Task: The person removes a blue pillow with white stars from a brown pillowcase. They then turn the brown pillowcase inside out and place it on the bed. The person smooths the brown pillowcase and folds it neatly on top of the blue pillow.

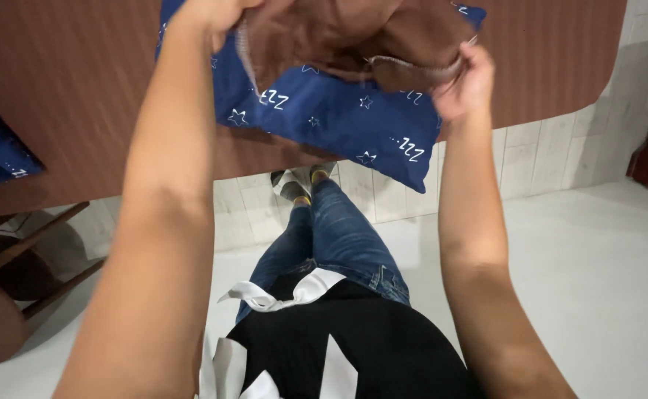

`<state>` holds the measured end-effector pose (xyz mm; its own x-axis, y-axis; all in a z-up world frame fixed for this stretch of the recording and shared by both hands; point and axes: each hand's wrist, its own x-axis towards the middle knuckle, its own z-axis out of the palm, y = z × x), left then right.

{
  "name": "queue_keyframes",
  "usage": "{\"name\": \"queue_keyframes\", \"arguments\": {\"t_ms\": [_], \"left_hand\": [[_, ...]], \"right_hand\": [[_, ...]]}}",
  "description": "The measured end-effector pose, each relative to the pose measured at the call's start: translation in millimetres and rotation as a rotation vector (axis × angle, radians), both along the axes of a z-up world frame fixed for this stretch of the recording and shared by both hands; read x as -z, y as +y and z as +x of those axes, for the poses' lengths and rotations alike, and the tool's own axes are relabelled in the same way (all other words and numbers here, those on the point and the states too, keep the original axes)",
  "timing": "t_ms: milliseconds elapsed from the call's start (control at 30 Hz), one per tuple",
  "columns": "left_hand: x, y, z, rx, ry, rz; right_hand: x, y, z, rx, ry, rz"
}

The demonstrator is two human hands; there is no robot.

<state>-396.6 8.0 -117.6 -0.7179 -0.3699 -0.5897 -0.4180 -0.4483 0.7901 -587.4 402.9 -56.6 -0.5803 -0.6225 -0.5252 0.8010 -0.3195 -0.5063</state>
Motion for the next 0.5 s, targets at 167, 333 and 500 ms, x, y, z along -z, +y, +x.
{"name": "queue_keyframes", "arguments": {"t_ms": [167,333,500], "left_hand": [[-93,16,81,-0.222,0.279,0.17],[-151,35,211,-0.237,0.267,0.106],[-64,30,301,-0.001,-0.225,0.063]], "right_hand": [[-31,26,66,0.081,-0.087,0.309],[-19,108,150,-0.157,-0.164,0.127],[86,184,187,-0.698,0.092,0.546]]}}
